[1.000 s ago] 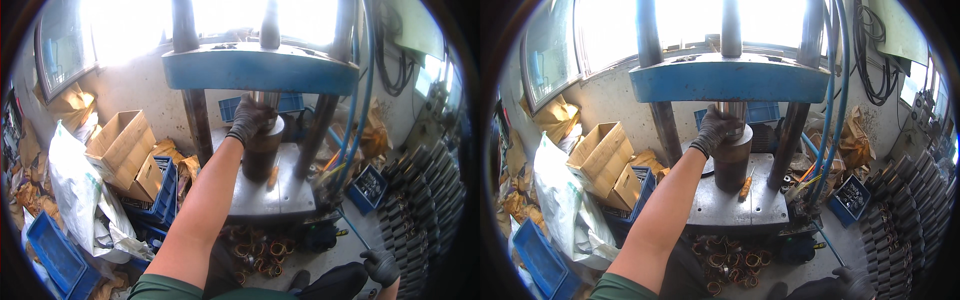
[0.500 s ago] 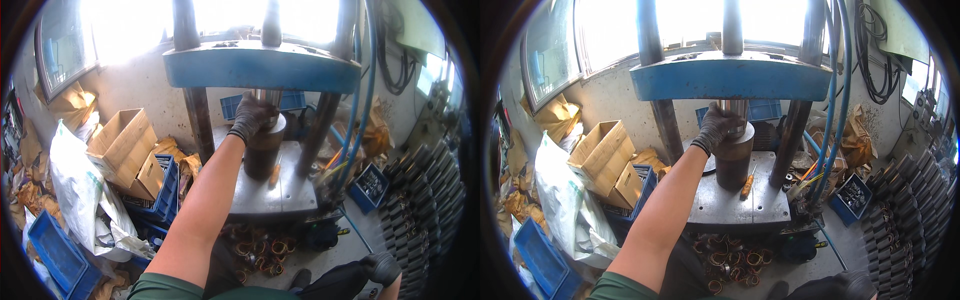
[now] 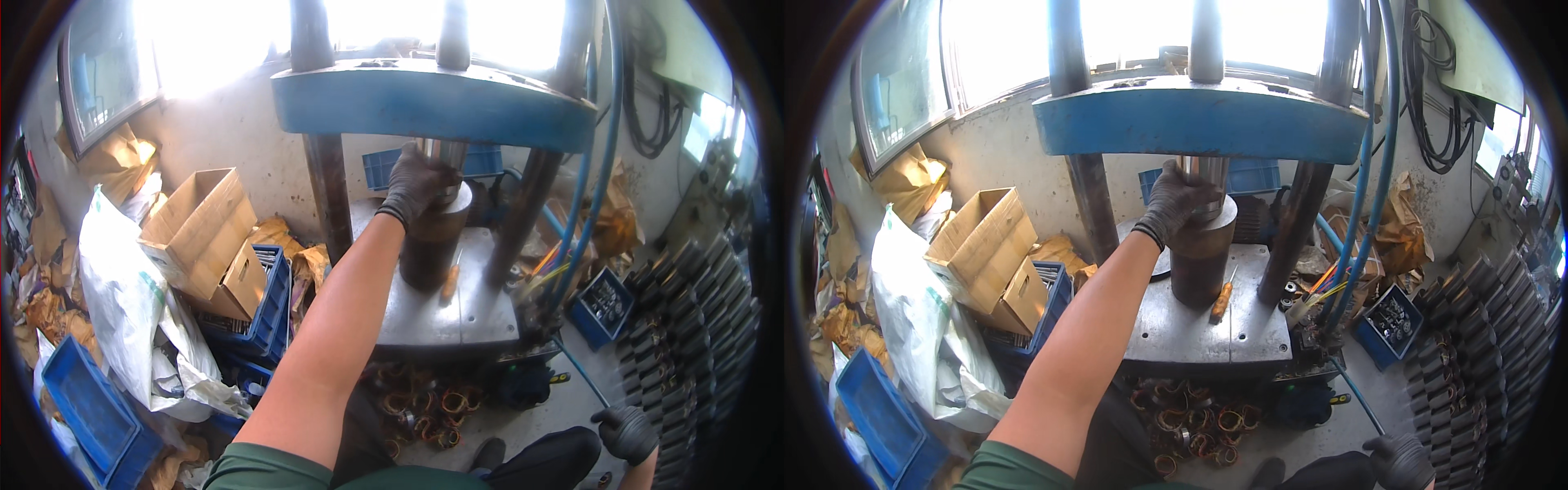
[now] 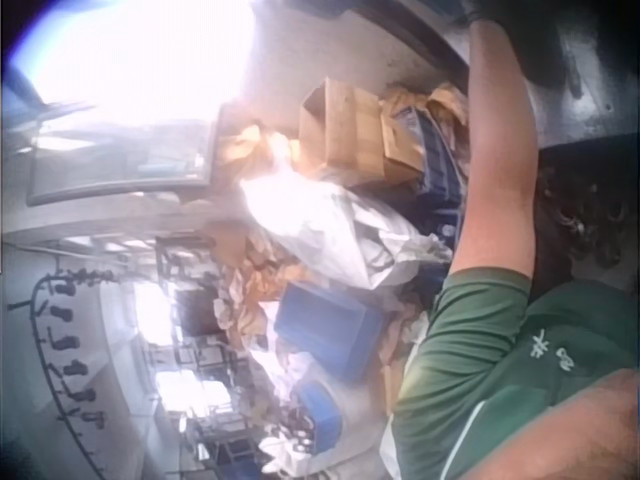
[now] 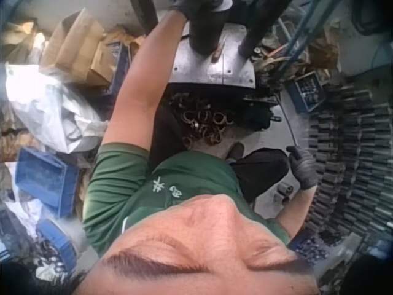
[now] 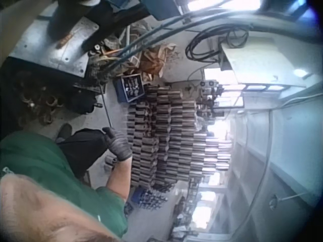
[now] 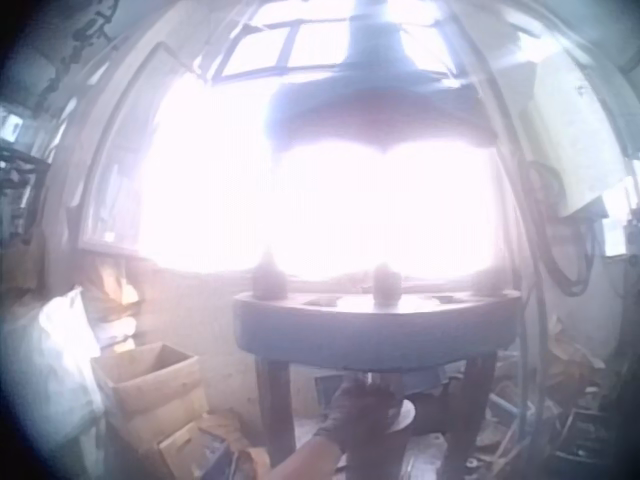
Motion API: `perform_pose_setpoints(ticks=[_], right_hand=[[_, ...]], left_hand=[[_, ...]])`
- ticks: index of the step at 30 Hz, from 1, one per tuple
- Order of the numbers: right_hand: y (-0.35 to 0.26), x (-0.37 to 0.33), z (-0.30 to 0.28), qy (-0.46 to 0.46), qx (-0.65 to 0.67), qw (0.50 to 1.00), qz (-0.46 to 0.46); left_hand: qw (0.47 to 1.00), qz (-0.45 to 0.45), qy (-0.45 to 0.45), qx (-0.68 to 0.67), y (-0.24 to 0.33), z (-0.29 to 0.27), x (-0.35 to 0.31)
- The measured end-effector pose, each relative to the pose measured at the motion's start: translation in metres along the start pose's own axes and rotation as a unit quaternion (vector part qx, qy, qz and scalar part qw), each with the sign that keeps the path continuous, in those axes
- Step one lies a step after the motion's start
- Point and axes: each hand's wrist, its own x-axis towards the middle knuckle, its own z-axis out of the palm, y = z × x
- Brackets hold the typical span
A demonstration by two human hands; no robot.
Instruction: Operating an industrial press to assemble metal motor components and using a hand tool to adjust stator wiring.
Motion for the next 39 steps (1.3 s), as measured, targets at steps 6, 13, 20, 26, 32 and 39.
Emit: perform_pose_setpoints(ticks=[6,13,20,26,32,39], right_hand=[[0.000,0.004,0.001,0.020,0.071,0.997,-0.027],[0.021,-0.004,0.009,-0.072,-0.021,0.995,-0.061],[0.015,-0.007,0.006,-0.051,-0.014,0.993,-0.108],[-0.009,0.011,-0.009,0.002,0.220,0.969,0.116],[-0.014,0.063,-0.048,0.321,0.031,0.945,-0.048],[0.027,0.188,-0.097,0.494,-0.089,0.863,-0.065]], left_hand=[[0.998,0.016,-0.006,0.063,-0.005,0.001,0.007],[0.998,0.021,-0.008,0.053,-0.011,-0.001,0.008],[0.998,0.011,0.004,0.065,0.005,-0.001,-0.002],[0.999,0.020,0.000,0.039,0.000,-0.005,-0.002],[0.998,0.054,-0.001,-0.025,-0.013,0.011,0.009],[0.991,0.100,0.044,0.072,-0.003,0.005,0.000]])
